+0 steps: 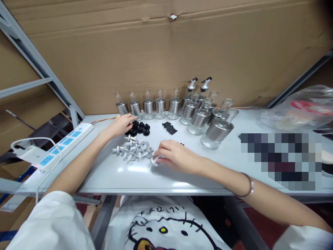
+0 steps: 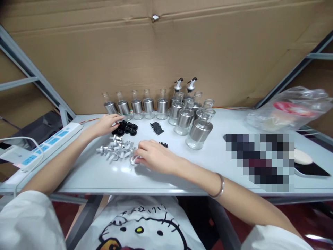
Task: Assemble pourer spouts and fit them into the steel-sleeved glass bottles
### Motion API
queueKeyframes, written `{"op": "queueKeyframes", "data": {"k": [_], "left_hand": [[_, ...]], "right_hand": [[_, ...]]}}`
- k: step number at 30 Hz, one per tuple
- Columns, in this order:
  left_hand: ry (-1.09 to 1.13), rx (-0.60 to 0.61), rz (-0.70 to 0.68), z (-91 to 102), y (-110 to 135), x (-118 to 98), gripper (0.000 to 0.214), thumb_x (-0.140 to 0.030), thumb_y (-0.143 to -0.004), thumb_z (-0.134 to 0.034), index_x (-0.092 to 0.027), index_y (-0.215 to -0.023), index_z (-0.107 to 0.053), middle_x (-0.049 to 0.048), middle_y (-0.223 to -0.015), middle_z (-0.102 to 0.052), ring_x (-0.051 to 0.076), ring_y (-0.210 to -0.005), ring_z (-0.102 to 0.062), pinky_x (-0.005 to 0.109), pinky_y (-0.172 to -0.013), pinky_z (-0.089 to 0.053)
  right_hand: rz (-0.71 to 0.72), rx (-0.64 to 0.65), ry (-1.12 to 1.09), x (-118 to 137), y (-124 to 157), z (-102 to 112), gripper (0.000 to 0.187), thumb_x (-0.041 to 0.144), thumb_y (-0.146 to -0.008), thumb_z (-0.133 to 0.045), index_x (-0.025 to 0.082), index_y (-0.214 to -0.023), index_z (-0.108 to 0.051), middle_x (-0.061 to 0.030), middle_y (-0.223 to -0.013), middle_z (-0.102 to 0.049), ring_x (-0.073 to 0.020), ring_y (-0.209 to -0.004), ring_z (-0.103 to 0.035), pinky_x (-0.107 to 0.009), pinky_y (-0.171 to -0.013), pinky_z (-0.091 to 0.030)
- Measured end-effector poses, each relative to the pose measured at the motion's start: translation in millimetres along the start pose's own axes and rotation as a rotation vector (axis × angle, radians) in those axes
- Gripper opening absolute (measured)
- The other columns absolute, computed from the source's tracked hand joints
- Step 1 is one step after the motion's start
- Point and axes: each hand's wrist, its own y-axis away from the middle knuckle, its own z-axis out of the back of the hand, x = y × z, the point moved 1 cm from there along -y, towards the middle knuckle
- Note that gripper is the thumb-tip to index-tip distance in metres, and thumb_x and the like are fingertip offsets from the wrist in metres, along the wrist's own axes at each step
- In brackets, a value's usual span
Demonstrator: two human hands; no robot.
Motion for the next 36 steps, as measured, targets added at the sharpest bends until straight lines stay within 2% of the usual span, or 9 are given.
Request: {"op": "queueKeyframes", "data": {"k": [5, 9, 12, 14, 20, 25, 30, 32, 36], "left_hand": [[0.14, -0.366, -0.25, 9.2, 30, -43, 0.028, -0.021, -0.093, -0.036, -0.015, -0.107, -0.06, 0.0104, -0.098, -0.069, 0.019, -0.091, -0.061, 0.033, -0.078, -0.043], [0.192, -0.661, -0.678, 8.2, 62, -99, 0.018, -0.015, -0.088, -0.043, -0.017, -0.088, -0.061, 0.0045, -0.07, -0.066, 0.016, -0.063, -0.057, 0.03, -0.058, -0.04], [0.219, -0.655, -1.124, -0.2, 83, -146, 0.018, -0.02, -0.085, -0.052, -0.02, -0.07, -0.061, -0.0006, -0.058, -0.057, 0.011, -0.05, -0.048, 0.028, -0.045, -0.033], [0.323, -0.647, -1.223, -8.1, 89, -170, 0.021, -0.023, -0.084, -0.053, -0.019, -0.065, -0.061, -0.0013, -0.056, -0.052, 0.009, -0.046, -0.044, 0.027, -0.04, -0.03], [0.289, -0.294, -1.137, -39.7, 80, -193, 0.014, -0.02, -0.074, -0.058, -0.018, -0.061, -0.054, -0.0012, -0.055, -0.052, 0.011, -0.052, -0.048, 0.027, -0.043, -0.037], [0.365, -0.175, -1.027, -43.4, 72, -187, 0.006, -0.022, -0.075, -0.057, -0.018, -0.07, -0.057, -0.0014, -0.061, -0.059, 0.011, -0.052, -0.05, 0.027, -0.048, -0.041], [0.405, -0.054, -0.88, -34.3, 67, -185, 0.007, -0.014, -0.078, -0.052, -0.017, -0.082, -0.057, -0.0008, -0.069, -0.066, 0.012, -0.06, -0.058, 0.025, -0.055, -0.043], [0.422, -0.031, -0.86, -33.5, 67, -185, 0.007, -0.014, -0.079, -0.052, -0.018, -0.084, -0.056, -0.0007, -0.071, -0.067, 0.012, -0.063, -0.06, 0.024, -0.055, -0.042], [0.465, -0.024, -0.836, -36.0, 66, -184, 0.01, -0.013, -0.078, -0.052, -0.018, -0.085, -0.058, -0.0009, -0.072, -0.068, 0.012, -0.065, -0.061, 0.022, -0.055, -0.043]], "right_hand": [[-0.059, 0.113, 0.018, 6, -9, -23, 0.017, 0.028, -0.093, -0.053, 0.014, -0.095, -0.062, -0.0081, -0.085, -0.067, -0.0167, -0.072, -0.059, -0.031, -0.072, -0.043], [-0.086, 0.2, 0.028, 9, -15, -34, 0.01, 0.022, -0.092, -0.055, 0.014, -0.087, -0.058, -0.0066, -0.077, -0.068, -0.0168, -0.066, -0.061, -0.031, -0.067, -0.042], [-0.053, 0.204, 0.021, 12, -18, -34, 0.007, 0.016, -0.089, -0.057, 0.014, -0.083, -0.058, -0.0054, -0.076, -0.068, -0.0161, -0.067, -0.06, -0.029, -0.066, -0.04], [-0.017, 0.205, 0.003, 14, -18, -32, 0.011, 0.023, -0.089, -0.059, 0.015, -0.081, -0.06, -0.0043, -0.076, -0.067, -0.0156, -0.068, -0.06, -0.029, -0.065, -0.04], [-0.007, 0.237, -0.04, 13, -15, -29, 0.015, 0.023, -0.091, -0.054, 0.015, -0.09, -0.067, -0.0045, -0.082, -0.068, -0.0153, -0.074, -0.06, -0.029, -0.069, -0.043], [-0.008, 0.15, -0.136, 11, -12, -22, 0.023, 0.016, -0.093, -0.047, 0.016, -0.104, -0.068, -0.0053, -0.085, -0.07, -0.015, -0.075, -0.062, -0.029, -0.073, -0.048], [-0.186, -0.255, -0.217, -6, -21, 9, 0.021, 0.018, -0.091, -0.05, 0.016, -0.109, -0.061, -0.0089, -0.099, -0.068, -0.0182, -0.092, -0.063, -0.033, -0.083, -0.051], [-0.298, -0.454, -0.135, -28, -30, 28, 0.025, 0.017, -0.089, -0.049, 0.017, -0.113, -0.058, -0.0111, -0.108, -0.065, -0.0209, -0.1, -0.061, -0.038, -0.089, -0.05], [-0.617, -0.649, 0.125, -94, -51, 65, 0.045, 0.014, -0.082, -0.052, 0.012, -0.126, -0.048, -0.0182, -0.122, -0.054, -0.0285, -0.118, -0.052, -0.047, -0.103, -0.039]]}}
